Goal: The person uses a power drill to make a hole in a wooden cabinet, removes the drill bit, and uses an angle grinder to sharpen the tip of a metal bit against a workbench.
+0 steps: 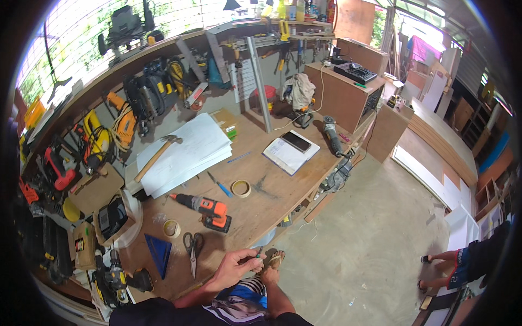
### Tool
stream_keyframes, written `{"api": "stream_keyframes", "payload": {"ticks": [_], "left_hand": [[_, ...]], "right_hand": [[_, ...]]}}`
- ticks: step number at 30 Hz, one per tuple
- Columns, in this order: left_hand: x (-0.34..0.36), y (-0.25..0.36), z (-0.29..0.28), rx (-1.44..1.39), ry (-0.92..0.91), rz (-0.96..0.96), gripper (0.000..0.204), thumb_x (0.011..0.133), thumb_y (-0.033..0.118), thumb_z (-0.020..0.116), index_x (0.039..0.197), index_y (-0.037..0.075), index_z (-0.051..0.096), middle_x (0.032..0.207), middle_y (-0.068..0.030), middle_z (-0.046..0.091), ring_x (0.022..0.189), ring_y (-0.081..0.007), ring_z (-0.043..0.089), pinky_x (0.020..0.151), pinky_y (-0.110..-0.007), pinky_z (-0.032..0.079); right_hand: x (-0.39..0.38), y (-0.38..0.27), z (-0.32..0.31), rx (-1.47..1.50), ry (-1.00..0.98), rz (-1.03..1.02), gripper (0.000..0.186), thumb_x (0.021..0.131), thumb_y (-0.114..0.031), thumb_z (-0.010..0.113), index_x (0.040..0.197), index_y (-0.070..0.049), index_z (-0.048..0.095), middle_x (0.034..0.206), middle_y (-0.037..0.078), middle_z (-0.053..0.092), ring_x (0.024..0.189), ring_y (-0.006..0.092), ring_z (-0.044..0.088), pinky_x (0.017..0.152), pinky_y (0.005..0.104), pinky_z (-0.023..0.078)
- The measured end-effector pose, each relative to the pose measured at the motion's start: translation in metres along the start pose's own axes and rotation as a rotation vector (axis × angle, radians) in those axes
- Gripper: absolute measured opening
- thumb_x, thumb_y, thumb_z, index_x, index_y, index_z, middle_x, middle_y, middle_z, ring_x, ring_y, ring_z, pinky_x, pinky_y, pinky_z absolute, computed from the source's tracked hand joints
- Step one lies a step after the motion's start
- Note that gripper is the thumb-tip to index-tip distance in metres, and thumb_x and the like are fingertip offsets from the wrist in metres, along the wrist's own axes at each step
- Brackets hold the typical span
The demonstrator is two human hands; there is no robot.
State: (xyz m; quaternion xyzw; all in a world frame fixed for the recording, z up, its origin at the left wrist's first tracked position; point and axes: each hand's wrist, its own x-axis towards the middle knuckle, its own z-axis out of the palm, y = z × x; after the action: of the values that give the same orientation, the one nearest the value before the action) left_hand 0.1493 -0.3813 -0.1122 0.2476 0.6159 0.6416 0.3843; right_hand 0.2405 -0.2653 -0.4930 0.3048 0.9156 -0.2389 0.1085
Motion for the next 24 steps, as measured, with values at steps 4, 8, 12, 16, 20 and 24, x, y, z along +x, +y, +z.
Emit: {"api": "stream_keyframes", "payload": {"ticks": [4, 8, 12, 16, 20, 24], "left_hand": [[0.029, -0.018, -0.009, -0.007, 0.01, -0.09, 0.029, 0.106, 0.013, 0.066, 0.126, -0.007, 0.069, 0.099, -0.008, 0.075, 0.091, -0.0117, 0.071, 0.084, -0.028, 0.058], [0.072, -0.029, -0.011, -0.035, 0.032, -0.164, 0.026, 0.106, 0.012, 0.066, 0.124, -0.007, 0.07, 0.097, -0.007, 0.075, 0.088, -0.0109, 0.07, 0.083, -0.028, 0.057], [0.129, -0.037, -0.012, 0.024, 0.115, -0.186, 0.025, 0.106, 0.012, 0.066, 0.123, -0.005, 0.071, 0.097, -0.0067, 0.075, 0.087, -0.0105, 0.068, 0.082, -0.027, 0.057], [0.198, -0.027, 0.001, -0.084, 0.154, -0.22, 0.025, 0.106, 0.014, 0.066, 0.122, -0.004, 0.071, 0.098, -0.0069, 0.075, 0.088, -0.011, 0.069, 0.082, -0.027, 0.058], [0.262, -0.004, 0.013, -0.062, 0.222, -0.205, 0.027, 0.106, 0.022, 0.067, 0.117, -0.002, 0.071, 0.098, -0.0053, 0.075, 0.09, -0.01, 0.07, 0.082, -0.026, 0.057], [0.319, 0.009, 0.025, -0.166, 0.296, -0.061, 0.027, 0.107, 0.022, 0.065, 0.114, -0.004, 0.071, 0.092, -0.0035, 0.072, 0.083, -0.0087, 0.067, 0.08, -0.026, 0.056]], "right_hand": [[0.015, -0.001, -0.012, -0.191, -0.044, -0.15, 0.041, 0.102, -0.036, 0.054, 0.127, -0.01, 0.075, 0.125, 0.012, 0.074, 0.117, 0.0262, 0.072, 0.096, 0.0412, 0.055], [0.049, 0.016, -0.001, 0.058, -0.29, -0.157, 0.042, 0.101, -0.038, 0.054, 0.123, -0.009, 0.076, 0.127, 0.016, 0.074, 0.119, 0.0295, 0.071, 0.101, 0.0462, 0.054], [0.098, 0.051, 0.007, 0.298, -0.453, -0.036, 0.049, 0.097, -0.047, 0.059, 0.119, -0.006, 0.076, 0.127, 0.021, 0.073, 0.118, 0.0372, 0.07, 0.104, 0.0495, 0.053], [0.153, 0.145, -0.015, 0.107, -0.44, 0.083, 0.05, 0.093, -0.053, 0.066, 0.116, -0.01, 0.077, 0.123, 0.021, 0.074, 0.117, 0.0394, 0.07, 0.102, 0.0485, 0.055], [0.188, 0.198, -0.103, 0.408, -0.071, 0.328, 0.041, 0.086, -0.041, 0.077, 0.109, -0.008, 0.076, 0.106, 0.021, 0.077, 0.104, 0.0405, 0.073, 0.094, 0.0481, 0.058], [0.23, 0.243, -0.181, 0.415, 0.141, 0.401, 0.037, 0.084, -0.035, 0.078, 0.104, -0.004, 0.076, 0.098, 0.023, 0.077, 0.094, 0.038, 0.076, 0.087, 0.0463, 0.059]]}}
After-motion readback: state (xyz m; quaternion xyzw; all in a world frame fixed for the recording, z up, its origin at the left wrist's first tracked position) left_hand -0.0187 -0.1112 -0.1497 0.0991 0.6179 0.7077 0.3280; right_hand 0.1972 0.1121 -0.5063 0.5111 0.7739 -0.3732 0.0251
